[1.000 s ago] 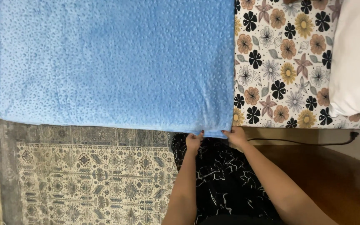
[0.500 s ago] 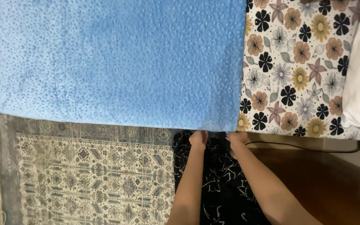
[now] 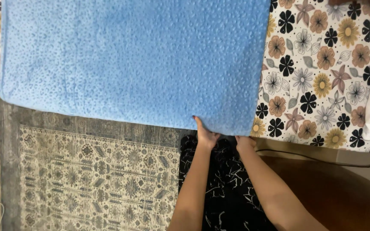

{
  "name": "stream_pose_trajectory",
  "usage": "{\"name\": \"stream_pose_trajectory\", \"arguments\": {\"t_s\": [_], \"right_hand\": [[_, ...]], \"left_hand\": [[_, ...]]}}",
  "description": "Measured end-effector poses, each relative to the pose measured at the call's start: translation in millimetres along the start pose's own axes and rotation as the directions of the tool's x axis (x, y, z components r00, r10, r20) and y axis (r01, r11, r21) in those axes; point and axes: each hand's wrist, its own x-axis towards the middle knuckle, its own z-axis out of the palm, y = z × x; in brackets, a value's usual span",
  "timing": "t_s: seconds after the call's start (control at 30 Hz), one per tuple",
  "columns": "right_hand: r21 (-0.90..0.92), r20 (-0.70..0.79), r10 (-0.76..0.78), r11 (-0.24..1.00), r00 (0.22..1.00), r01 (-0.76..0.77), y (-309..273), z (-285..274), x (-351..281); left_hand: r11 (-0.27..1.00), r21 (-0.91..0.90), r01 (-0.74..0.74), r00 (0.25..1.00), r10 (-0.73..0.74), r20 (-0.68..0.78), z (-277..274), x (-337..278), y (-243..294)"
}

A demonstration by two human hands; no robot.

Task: The person spreads a blue blanket over a floral-patterned bedsheet, smoothing it out and tucking the edges under the mattress. They adjust the blanket from multiple sides to ensure it is flat and properly aligned.

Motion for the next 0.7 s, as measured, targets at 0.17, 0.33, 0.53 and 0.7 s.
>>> {"name": "stream_pose_trajectory", "arguments": {"t_s": [0.17, 0.33, 0.53, 0.7], "right_hand": [[-0.107, 0.343, 0.161, 0.986, 0.925, -0.132, -18.6, -78.9, 38.0], [-0.205, 0.285, 0.209, 0.967, 0.935, -0.154, -7.3, -75.4, 48.9], [-0.276, -0.021, 0.225, 0.935, 0.974, -0.222, 11.8, -47.3, 11.1], [-0.302, 0.074, 0.142, 0.947, 0.987, -0.114, 71.1, 24.7, -77.2]], "left_hand": [[0.998, 0.021, 0.055, 0.992, -0.057, 0.109, -52.1, 35.2, 3.3], [0.974, 0.204, 0.096, 0.973, -0.135, 0.189, -114.8, 33.9, 37.8], [0.968, 0.250, -0.029, 0.990, -0.008, 0.144, -179.5, -7.4, 157.6], [0.961, 0.240, -0.134, 0.989, 0.113, 0.096, -208.7, -30.6, 286.3]]}}
